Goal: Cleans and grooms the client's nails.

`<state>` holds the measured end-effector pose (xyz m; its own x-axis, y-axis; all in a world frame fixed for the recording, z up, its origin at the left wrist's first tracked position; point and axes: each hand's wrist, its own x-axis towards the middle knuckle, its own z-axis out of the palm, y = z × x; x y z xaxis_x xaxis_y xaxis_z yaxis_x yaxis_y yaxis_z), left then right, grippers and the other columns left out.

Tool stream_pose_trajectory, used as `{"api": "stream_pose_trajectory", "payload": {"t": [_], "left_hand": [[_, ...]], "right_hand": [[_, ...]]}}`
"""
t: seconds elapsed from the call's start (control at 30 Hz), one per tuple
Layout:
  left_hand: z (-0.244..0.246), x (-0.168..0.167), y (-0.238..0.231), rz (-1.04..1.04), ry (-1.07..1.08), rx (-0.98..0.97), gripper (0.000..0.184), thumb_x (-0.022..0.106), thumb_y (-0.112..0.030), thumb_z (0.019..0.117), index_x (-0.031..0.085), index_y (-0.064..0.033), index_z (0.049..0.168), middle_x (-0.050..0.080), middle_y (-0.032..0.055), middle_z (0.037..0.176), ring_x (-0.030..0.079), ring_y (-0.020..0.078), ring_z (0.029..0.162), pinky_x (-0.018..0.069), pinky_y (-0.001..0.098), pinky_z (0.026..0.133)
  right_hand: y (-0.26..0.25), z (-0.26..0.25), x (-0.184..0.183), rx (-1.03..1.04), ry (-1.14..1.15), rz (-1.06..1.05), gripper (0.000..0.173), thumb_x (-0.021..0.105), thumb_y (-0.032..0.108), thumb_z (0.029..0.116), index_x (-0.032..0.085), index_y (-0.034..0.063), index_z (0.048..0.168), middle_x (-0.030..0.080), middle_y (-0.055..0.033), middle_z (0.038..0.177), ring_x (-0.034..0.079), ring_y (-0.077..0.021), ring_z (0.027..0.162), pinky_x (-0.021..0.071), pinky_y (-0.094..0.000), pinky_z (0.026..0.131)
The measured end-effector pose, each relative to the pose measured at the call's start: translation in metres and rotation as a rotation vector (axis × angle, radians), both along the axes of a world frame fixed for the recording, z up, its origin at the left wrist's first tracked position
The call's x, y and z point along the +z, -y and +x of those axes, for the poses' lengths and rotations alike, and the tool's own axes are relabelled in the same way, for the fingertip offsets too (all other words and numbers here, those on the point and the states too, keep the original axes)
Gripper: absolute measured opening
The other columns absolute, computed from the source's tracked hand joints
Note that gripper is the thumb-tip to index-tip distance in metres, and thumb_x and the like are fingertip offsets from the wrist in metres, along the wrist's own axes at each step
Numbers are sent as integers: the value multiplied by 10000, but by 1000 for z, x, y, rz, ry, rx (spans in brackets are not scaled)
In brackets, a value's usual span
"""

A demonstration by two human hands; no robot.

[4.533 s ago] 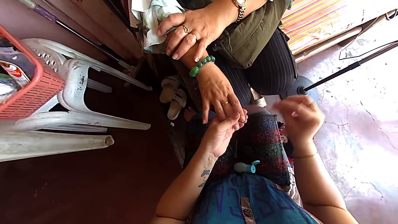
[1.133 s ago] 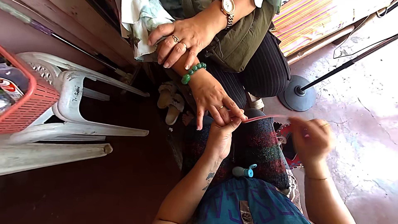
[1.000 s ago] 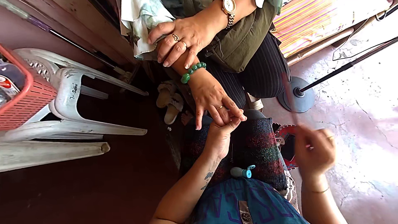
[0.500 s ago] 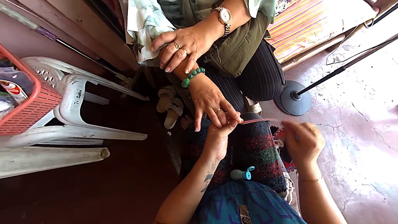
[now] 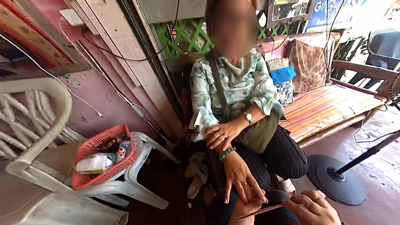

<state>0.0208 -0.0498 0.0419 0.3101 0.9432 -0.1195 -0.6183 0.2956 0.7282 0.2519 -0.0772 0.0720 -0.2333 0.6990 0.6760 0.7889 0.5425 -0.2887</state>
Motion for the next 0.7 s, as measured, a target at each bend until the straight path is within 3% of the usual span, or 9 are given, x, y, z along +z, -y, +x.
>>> {"api": "stream_pose_trajectory", "payload": {"t": [0.1, 0.17, 0.23, 0.27, 0.33, 0.4, 0.5, 0.6, 0.7], "left_hand": [[-3, -3, -2, -28, 22, -11, 175, 598, 78, 942, 665, -3, 1082, 740, 90, 1060, 710, 161, 979, 575, 338, 919], [-7, -8, -3, -4, 59, -28, 187, 583, 75, 934, 669, -9, 1077, 732, 98, 1054, 704, 177, 968, 568, 357, 924], [-12, -10, -4, 40, 83, -61, 197, 626, 52, 922, 663, -8, 1106, 731, 103, 1078, 706, 193, 991, 560, 384, 957], [-16, -12, -5, 90, 65, -104, 249, 678, 13, 904, 650, -7, 1151, 723, 100, 1127, 694, 198, 1044, 545, 396, 987], [-27, -13, -7, 269, -84, -239, 587, 824, -149, 825, 558, 10, 1324, 646, 81, 1330, 618, 197, 1230, 507, 402, 1054], [-34, -14, -11, 452, -359, -280, 749, 843, -170, 812, 472, 74, 1415, 563, 109, 1450, 539, 178, 1340, 478, 379, 1099], [-24, -20, -12, 556, -679, -27, 611, 834, -163, 826, 565, 127, 1292, 646, 170, 1296, 620, 160, 1235, 524, 322, 1046], [8, -19, -15, 362, -484, 279, 411, 745, 0, 854, 573, 113, 1211, 695, 143, 1164, 692, 155, 1080, 577, 300, 949], [26, -7, -26, 162, -191, 450, 183, 525, 82, 955, 574, 64, 1130, 704, 129, 1035, 704, 179, 945, 585, 322, 868]], "right_hand": [[-13, 18, -1, -260, -113, 17, 169, 646, 144, 965, 811, 107, 964, 747, -123, 917, 700, -319, 892, 548, -513, 813], [-22, 37, -1, -377, -196, 87, 211, 647, 182, 955, 816, 58, 931, 745, -143, 877, 684, -309, 857, 509, -480, 829], [-14, 28, 3, -297, -212, 98, 214, 653, 222, 955, 817, 93, 906, 750, -90, 860, 683, -236, 869, 518, -411, 849], [-6, 17, 4, -217, -210, 58, 203, 657, 249, 970, 810, 133, 907, 744, -47, 861, 675, -188, 888, 519, -368, 859], [7, 0, 0, -90, -172, -46, 177, 654, 258, 987, 800, 179, 926, 747, -3, 878, 671, -150, 923, 520, -339, 877], [11, 8, -12, -166, -174, -103, 170, 657, 199, 974, 807, 126, 938, 752, -56, 882, 698, -230, 900, 550, -438, 841], [14, 43, -28, -453, -317, -123, 195, 655, 140, 951, 775, -14, 943, 718, -156, 836, 677, -299, 810, 538, -498, 789], [26, 46, -34, -477, -467, -136, 216, 646, 145, 956, 750, -44, 964, 716, -131, 840, 661, -173, 773, 546, -336, 761], [32, 26, -43, -420, -539, -220, 199, 599, 130, 978, 712, -28, 1018, 723, -79, 822, 682, -132, 745, 569, -325, 734]]}}
